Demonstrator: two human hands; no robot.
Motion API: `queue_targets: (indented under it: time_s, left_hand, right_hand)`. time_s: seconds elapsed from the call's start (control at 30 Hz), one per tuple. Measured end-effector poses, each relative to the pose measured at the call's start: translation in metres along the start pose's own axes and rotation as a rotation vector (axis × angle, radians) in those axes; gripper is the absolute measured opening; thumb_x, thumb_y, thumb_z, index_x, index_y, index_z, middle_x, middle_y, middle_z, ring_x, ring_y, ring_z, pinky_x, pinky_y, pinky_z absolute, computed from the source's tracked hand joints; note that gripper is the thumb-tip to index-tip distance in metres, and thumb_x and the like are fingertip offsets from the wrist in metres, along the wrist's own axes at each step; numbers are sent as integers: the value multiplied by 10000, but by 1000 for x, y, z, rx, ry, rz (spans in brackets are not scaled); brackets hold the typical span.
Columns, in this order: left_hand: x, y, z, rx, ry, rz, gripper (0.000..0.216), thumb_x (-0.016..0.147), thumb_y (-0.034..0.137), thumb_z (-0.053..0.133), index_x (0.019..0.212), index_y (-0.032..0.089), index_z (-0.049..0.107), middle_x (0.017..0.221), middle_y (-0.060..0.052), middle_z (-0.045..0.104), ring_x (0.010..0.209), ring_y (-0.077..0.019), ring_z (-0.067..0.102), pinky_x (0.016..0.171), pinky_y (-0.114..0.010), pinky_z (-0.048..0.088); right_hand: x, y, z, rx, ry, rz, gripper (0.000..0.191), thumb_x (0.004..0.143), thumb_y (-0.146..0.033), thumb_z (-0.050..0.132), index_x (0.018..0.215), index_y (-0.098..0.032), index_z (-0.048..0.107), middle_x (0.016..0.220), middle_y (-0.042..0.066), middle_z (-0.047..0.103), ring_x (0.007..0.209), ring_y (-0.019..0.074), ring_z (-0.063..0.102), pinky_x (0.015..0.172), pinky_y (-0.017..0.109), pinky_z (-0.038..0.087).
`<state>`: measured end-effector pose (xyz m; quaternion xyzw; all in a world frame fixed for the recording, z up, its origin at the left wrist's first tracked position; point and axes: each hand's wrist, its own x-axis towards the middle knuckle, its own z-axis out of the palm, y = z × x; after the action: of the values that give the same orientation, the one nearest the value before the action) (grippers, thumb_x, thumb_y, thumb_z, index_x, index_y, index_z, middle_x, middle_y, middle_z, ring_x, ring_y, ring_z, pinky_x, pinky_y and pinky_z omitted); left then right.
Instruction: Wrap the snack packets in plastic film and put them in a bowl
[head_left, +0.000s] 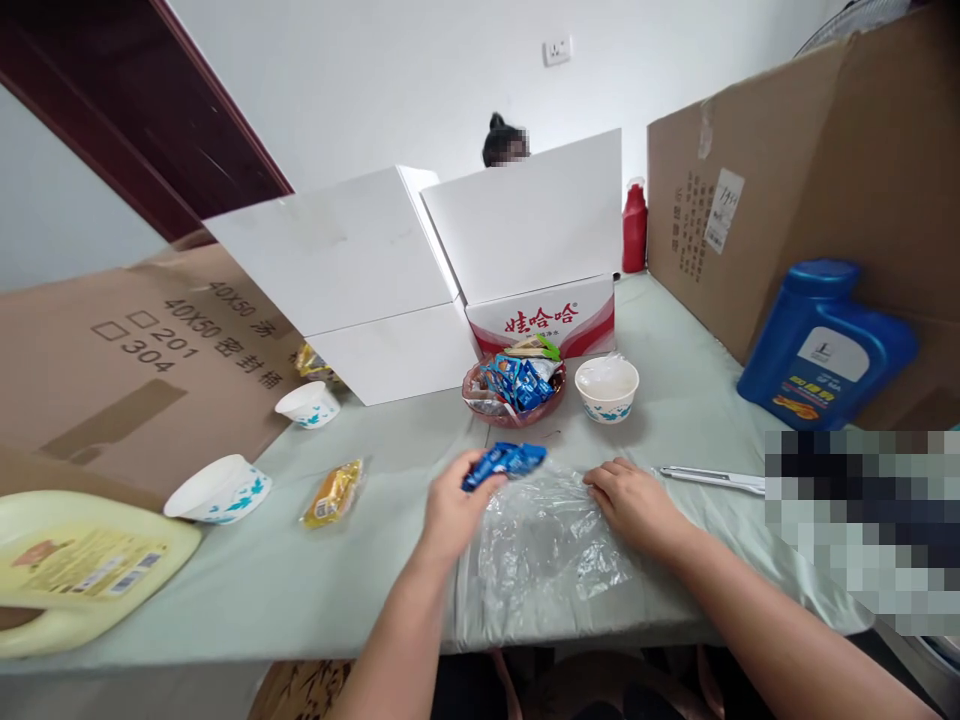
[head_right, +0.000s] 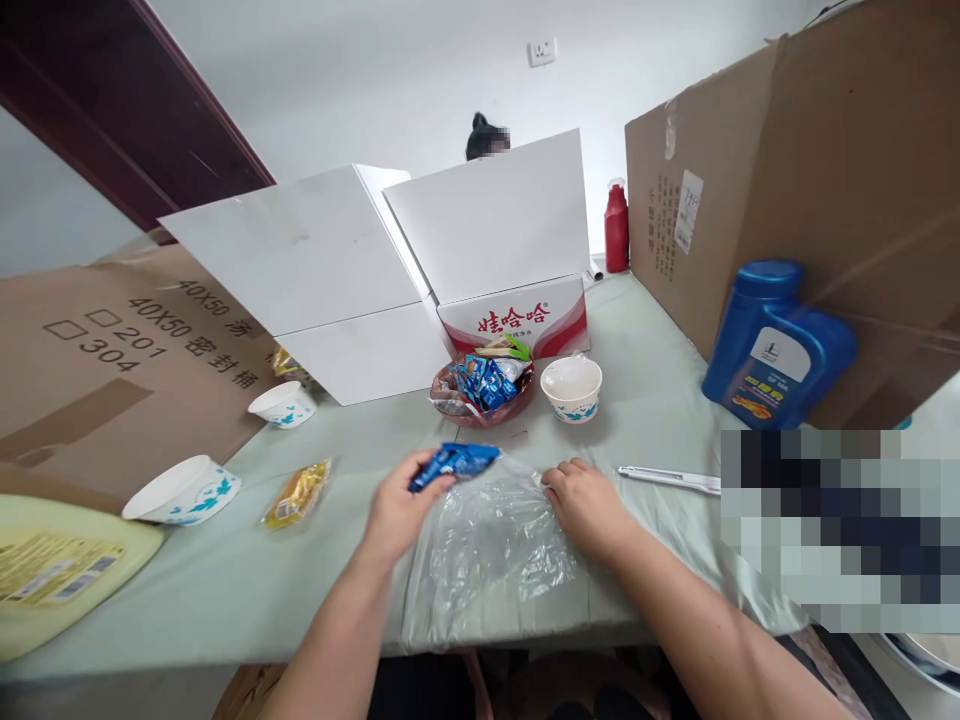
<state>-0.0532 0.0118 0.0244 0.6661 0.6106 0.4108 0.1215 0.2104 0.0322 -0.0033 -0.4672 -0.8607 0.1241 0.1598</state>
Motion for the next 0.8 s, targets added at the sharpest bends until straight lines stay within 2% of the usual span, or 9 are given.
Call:
queue_targets:
  time_s: [0.03, 0.1, 0.2, 0.3, 0.4, 0.53, 0.63, 0.73, 0.8]
  left_hand:
    - [14, -3, -10, 62, 87, 19, 256, 805, 322, 653, 1037, 214, 638, 935, -20, 705, 844, -202, 652, 775, -306, 517]
    - [47, -7, -30, 215, 153, 108, 265, 807, 324, 646, 1053, 226, 644, 1040, -39, 692, 962, -231, 633, 881, -342, 492]
    - [103, -14, -49, 389, 94, 185, 261, 803, 290, 625, 1047, 202, 649, 1089, -79, 674, 1060, -273, 595, 968, -398, 447]
    - [148, -20, -44, 403, -32, 205, 285, 791, 237, 612, 1072, 200, 648, 1113, -76, 667, 1054, -257, 595, 970, -392, 458]
    - [171, -25, -22, 375, -171, 235, 339, 737, 169, 625, 1069, 217, 668, 1076, -35, 673, 1006, -213, 619, 932, -335, 497]
    - [178, -28, -5, 364, -223, 236, 462, 670, 125, 626, 1121, 213, 671, 1214, -56, 569, 1066, -220, 594, 977, -358, 486]
    - [172, -22, -10, 373, -180, 228, 603, 625, 104, 625, 1218, 213, 617, 1314, -85, 466, 1168, -274, 524, 1043, -438, 427]
    - [146, -6, -16, 361, -40, 272, 596, 676, 104, 574, 1265, 194, 557, 1361, -111, 412, 1287, -301, 403, 1086, -469, 361]
    - [117, 8, -12, 281, 106, 374, 390, 746, 119, 532, 1122, 173, 618, 1190, -107, 542, 1181, -269, 495, 1017, -426, 426]
  right_hand:
    - [0, 0, 1, -14, 8, 3, 248, 959, -184, 430, 1008, -170, 673, 960, 92, 687, 952, 231, 587, 842, 332, 440]
    - [1, -1, 2, -45, 13, -6, 238, 958, -188, 439, 973, -172, 676, 942, 91, 679, 930, 234, 582, 827, 331, 440]
    - [1, -5, 2, -82, 0, -16, 207, 944, -194, 474, 943, -164, 678, 951, 98, 666, 931, 243, 571, 830, 342, 437]
    - [2, -6, 1, -88, -14, -19, 182, 933, -209, 504, 923, -165, 680, 958, 98, 660, 929, 242, 565, 834, 344, 434]
    - [3, -5, 3, -69, -9, -15, 174, 929, -216, 516, 938, -169, 683, 959, 94, 658, 930, 239, 564, 836, 345, 435]
    - [2, -2, 7, -42, 63, -2, 187, 899, -223, 570, 1052, -174, 665, 1033, 99, 652, 991, 256, 557, 860, 370, 435]
    - [-1, -1, 8, -61, 255, -32, 240, 875, -209, 601, 1109, -166, 638, 1163, 124, 618, 1116, 293, 507, 932, 426, 401]
    - [-3, -4, 6, -67, 428, -106, 166, 905, -170, 547, 1032, -170, 653, 1140, 120, 628, 1120, 286, 495, 953, 435, 381]
    - [-4, -7, 4, -54, 398, -173, 185, 933, -148, 488, 982, -179, 664, 1023, 100, 654, 983, 243, 537, 872, 384, 421]
